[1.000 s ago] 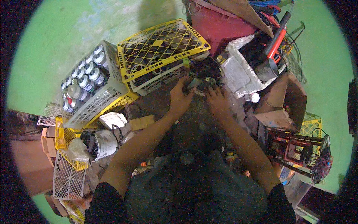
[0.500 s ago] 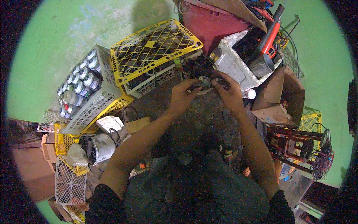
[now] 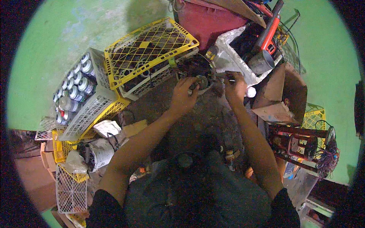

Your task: The person sits on the floor and disassembles a small electric motor, removing the casing and internal components. They then wipe the parts with a cloth and reassemble the motor.

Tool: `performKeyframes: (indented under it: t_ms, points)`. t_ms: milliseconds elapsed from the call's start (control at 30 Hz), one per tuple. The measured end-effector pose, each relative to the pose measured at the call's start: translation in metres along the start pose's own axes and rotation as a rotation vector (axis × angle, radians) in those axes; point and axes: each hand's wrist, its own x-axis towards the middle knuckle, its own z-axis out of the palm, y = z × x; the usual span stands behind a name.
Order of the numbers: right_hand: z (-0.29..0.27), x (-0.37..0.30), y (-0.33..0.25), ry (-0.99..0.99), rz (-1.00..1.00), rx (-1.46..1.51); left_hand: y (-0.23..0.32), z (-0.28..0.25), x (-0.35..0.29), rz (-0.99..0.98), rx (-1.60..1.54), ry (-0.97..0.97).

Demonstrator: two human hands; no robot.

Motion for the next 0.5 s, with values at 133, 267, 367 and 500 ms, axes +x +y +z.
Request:
performKeyframes:
  t_ms: [133,267,367,500]
  points:
    - [0.025,0.001,0.008,-0.065,-0.137,-0.033,-0.01,0.005,-0.007,-0.009,0.003,-0.023]
    - [0.033,0.0,-0.001,-0.019,-0.238,-0.016,0.0,-0.007,-0.006,-0.081,-0.098,-0.095]
    - [0.031,0.001,0.002,-0.033,-0.251,-0.034,-0.006,-0.006,-0.011,-0.061,-0.032,-0.069]
    - [0.032,0.003,0.0,-0.12,-0.325,0.057,-0.009,-0.009,-0.013,-0.019,-0.04,-0.092]
